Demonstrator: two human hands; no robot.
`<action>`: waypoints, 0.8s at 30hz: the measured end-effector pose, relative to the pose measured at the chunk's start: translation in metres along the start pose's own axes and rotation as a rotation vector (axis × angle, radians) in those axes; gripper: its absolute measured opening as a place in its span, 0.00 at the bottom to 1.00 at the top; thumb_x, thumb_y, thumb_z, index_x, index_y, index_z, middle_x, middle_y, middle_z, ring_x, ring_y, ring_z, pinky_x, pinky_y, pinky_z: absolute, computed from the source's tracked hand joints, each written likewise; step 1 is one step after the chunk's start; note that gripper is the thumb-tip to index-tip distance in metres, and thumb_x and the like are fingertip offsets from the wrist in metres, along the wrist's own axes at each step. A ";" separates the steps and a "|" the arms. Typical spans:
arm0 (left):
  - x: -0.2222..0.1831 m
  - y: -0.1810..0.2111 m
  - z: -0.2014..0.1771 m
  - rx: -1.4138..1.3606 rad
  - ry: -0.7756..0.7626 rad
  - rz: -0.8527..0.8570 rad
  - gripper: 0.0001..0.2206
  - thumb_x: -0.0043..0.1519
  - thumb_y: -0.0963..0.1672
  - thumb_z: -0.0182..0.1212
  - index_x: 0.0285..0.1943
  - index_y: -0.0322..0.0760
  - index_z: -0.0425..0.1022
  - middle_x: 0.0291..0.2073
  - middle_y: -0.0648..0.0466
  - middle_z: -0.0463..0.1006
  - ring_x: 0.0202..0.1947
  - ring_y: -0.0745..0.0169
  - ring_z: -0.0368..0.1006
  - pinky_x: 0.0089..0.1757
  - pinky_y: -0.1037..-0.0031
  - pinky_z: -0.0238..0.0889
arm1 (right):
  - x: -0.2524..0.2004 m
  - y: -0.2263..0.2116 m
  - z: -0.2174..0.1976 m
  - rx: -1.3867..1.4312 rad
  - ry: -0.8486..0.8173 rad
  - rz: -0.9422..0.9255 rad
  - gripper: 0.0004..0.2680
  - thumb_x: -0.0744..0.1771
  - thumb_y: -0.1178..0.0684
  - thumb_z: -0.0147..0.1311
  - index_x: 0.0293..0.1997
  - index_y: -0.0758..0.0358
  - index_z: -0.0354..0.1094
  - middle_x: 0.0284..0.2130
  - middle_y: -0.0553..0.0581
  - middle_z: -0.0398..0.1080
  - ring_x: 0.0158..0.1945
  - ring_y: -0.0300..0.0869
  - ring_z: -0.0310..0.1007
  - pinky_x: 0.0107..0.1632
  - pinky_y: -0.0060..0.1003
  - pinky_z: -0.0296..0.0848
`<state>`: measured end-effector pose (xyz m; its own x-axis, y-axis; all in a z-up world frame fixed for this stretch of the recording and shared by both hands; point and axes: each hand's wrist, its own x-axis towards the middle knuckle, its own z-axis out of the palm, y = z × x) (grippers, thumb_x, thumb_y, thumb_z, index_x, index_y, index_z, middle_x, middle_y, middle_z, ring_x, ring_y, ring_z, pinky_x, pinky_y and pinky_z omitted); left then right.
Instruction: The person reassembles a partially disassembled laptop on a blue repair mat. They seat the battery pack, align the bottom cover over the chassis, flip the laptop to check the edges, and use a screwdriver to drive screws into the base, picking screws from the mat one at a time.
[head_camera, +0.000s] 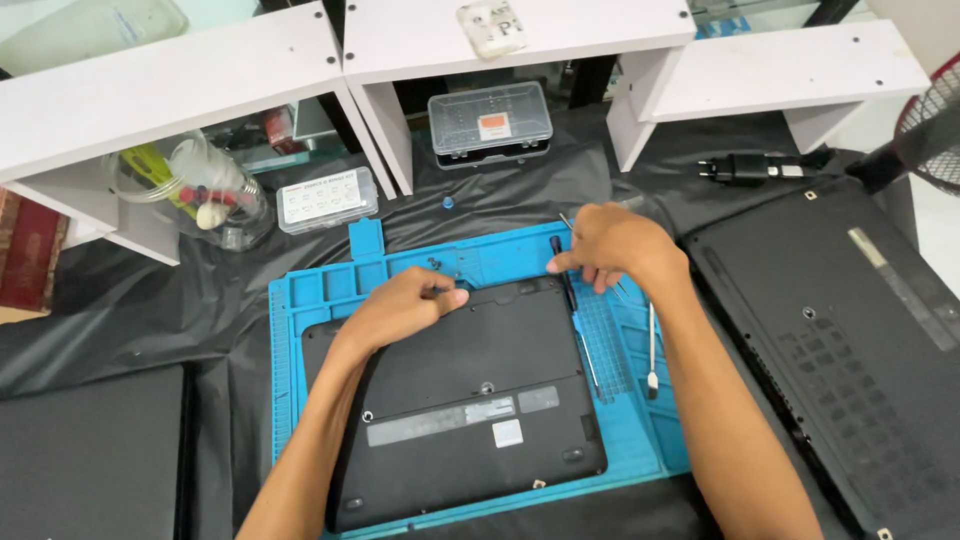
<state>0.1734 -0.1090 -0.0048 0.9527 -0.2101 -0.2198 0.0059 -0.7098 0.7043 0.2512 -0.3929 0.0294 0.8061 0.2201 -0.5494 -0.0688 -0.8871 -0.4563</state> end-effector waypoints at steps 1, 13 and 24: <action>-0.004 0.009 -0.005 -0.008 -0.044 -0.034 0.17 0.59 0.52 0.63 0.42 0.35 0.81 0.38 0.46 0.82 0.40 0.55 0.76 0.43 0.65 0.67 | 0.000 0.000 0.000 0.008 0.012 0.012 0.15 0.62 0.48 0.68 0.29 0.76 0.73 0.25 0.65 0.79 0.23 0.48 0.81 0.28 0.39 0.80; -0.008 -0.010 -0.011 0.104 -0.074 0.274 0.20 0.61 0.53 0.63 0.41 0.31 0.81 0.35 0.40 0.77 0.43 0.44 0.72 0.46 0.57 0.64 | -0.022 -0.011 -0.014 0.171 0.257 -0.367 0.07 0.65 0.54 0.58 0.36 0.70 0.69 0.26 0.60 0.77 0.27 0.43 0.80 0.30 0.34 0.76; -0.021 -0.013 -0.066 -0.061 -0.176 0.187 0.17 0.65 0.50 0.59 0.52 0.35 0.83 0.20 0.42 0.77 0.22 0.51 0.71 0.31 0.65 0.66 | -0.029 -0.040 -0.009 0.780 0.565 -0.723 0.06 0.72 0.63 0.52 0.55 0.66 0.61 0.43 0.58 0.73 0.48 0.46 0.82 0.49 0.36 0.81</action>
<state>0.1734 -0.0510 0.0357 0.8717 -0.4509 -0.1922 -0.1416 -0.6072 0.7818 0.2356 -0.3676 0.0701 0.9352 0.1831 0.3032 0.3254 -0.1055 -0.9397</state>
